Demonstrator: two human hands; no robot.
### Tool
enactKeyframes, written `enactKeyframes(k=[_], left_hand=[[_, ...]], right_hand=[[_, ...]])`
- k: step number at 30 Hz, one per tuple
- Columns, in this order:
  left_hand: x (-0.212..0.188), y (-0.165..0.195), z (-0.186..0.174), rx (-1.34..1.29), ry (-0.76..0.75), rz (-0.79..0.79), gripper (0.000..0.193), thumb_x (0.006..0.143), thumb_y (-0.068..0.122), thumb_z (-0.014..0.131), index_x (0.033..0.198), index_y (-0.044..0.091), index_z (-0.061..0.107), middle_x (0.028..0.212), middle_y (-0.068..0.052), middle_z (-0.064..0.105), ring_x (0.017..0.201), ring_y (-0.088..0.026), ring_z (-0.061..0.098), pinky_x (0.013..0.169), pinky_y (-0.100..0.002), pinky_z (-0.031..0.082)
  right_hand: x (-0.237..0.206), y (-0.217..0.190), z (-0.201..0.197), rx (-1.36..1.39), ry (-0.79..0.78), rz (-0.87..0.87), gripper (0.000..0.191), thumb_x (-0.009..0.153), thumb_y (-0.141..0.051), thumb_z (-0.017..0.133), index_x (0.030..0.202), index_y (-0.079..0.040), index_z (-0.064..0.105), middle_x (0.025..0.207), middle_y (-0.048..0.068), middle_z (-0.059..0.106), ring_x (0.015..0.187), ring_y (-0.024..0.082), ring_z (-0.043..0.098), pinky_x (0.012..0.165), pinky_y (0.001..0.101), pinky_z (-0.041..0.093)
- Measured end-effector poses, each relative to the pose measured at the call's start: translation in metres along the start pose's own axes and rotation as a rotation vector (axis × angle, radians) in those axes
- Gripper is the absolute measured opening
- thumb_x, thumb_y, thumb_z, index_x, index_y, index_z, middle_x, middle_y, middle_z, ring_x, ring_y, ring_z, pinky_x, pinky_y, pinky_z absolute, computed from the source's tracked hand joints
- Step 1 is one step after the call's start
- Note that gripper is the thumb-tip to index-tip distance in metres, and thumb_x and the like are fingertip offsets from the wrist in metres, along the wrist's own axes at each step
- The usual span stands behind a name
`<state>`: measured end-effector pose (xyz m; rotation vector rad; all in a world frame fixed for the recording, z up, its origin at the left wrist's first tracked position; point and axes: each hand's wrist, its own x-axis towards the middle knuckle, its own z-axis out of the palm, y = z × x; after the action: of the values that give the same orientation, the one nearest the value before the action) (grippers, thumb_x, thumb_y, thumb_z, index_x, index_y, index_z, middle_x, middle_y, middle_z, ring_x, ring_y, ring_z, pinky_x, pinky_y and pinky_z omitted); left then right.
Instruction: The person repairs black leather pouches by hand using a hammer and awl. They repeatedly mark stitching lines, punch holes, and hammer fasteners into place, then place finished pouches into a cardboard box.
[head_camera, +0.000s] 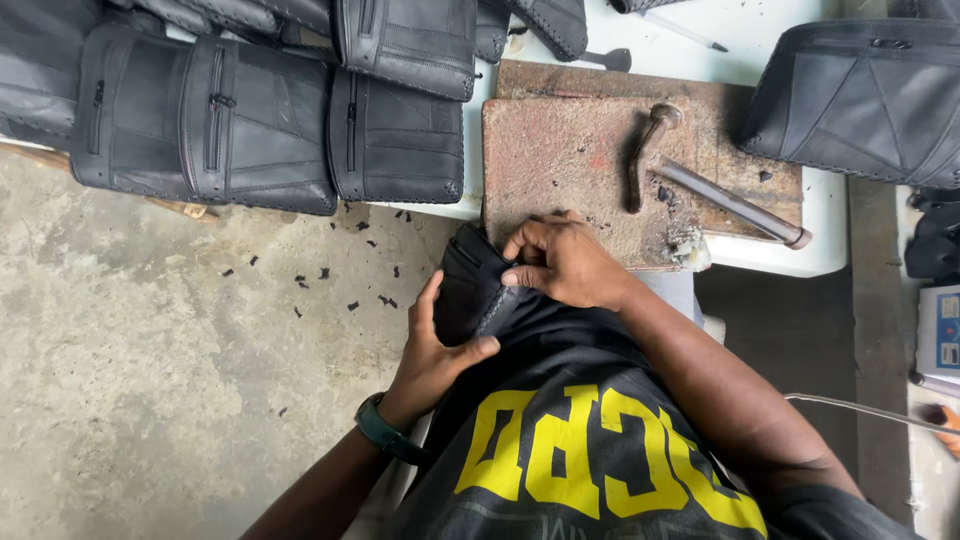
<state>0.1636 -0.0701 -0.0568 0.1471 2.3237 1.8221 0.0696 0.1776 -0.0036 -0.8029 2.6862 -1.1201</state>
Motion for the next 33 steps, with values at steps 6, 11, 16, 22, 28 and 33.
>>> enactKeyframes(k=[6,11,16,22,28,33], left_hand=[[0.003,0.020,-0.005,0.082,0.073,0.152,0.083,0.094,0.034,0.075,0.159,0.004,0.031,0.154,-0.023,0.040,0.146,-0.035,0.043,0.118,-0.046,0.040],[0.002,0.037,-0.016,0.174,0.143,0.119,0.073,0.100,0.035,0.066,0.158,0.005,0.034,0.153,-0.022,0.044,0.145,-0.034,0.044,0.118,-0.047,0.039],[0.003,0.032,-0.023,0.258,0.119,0.137,0.073,0.100,0.039,0.060,0.157,0.003,0.034,0.155,-0.023,0.040,0.147,-0.034,0.037,0.117,-0.046,0.033],[0.018,0.018,0.001,-0.065,0.255,0.034,0.066,0.094,0.031,0.063,0.149,-0.002,0.044,0.149,-0.022,0.052,0.139,-0.034,0.049,0.115,-0.043,0.036],[0.029,0.036,0.006,0.038,0.271,-0.013,0.069,0.089,0.022,0.069,0.147,-0.001,0.040,0.146,-0.023,0.049,0.135,-0.034,0.050,0.112,-0.042,0.039],[0.046,0.070,0.006,0.309,0.240,0.130,0.071,0.091,0.020,0.071,0.150,0.000,0.038,0.149,-0.028,0.041,0.138,-0.043,0.045,0.112,-0.048,0.037]], right_hand=[[-0.004,0.002,0.011,0.062,0.083,-0.020,0.048,0.073,-0.040,0.089,0.098,-0.005,0.069,0.081,0.009,0.068,0.079,0.026,0.067,0.083,0.0432,0.050],[0.004,0.007,0.016,0.235,0.025,0.026,0.048,0.074,-0.035,0.089,0.099,-0.001,0.065,0.086,0.008,0.068,0.084,0.020,0.065,0.079,0.0375,0.052],[0.011,0.007,0.015,0.693,-0.019,0.043,0.041,0.084,-0.028,0.085,0.104,0.000,0.063,0.094,0.005,0.064,0.089,0.009,0.058,0.079,0.0303,0.052],[0.016,0.004,0.004,0.324,-0.079,0.122,0.040,0.078,-0.027,0.087,0.102,-0.002,0.067,0.080,0.006,0.066,0.076,0.015,0.062,0.071,0.0327,0.052],[0.016,0.003,0.010,0.778,0.052,0.080,0.038,0.084,-0.021,0.082,0.109,-0.001,0.060,0.099,0.010,0.063,0.092,0.014,0.065,0.084,0.0370,0.057],[0.022,-0.004,0.000,0.018,0.022,0.197,0.040,0.080,-0.027,0.081,0.110,-0.009,0.061,0.089,0.013,0.072,0.087,0.032,0.069,0.076,0.0432,0.053]])
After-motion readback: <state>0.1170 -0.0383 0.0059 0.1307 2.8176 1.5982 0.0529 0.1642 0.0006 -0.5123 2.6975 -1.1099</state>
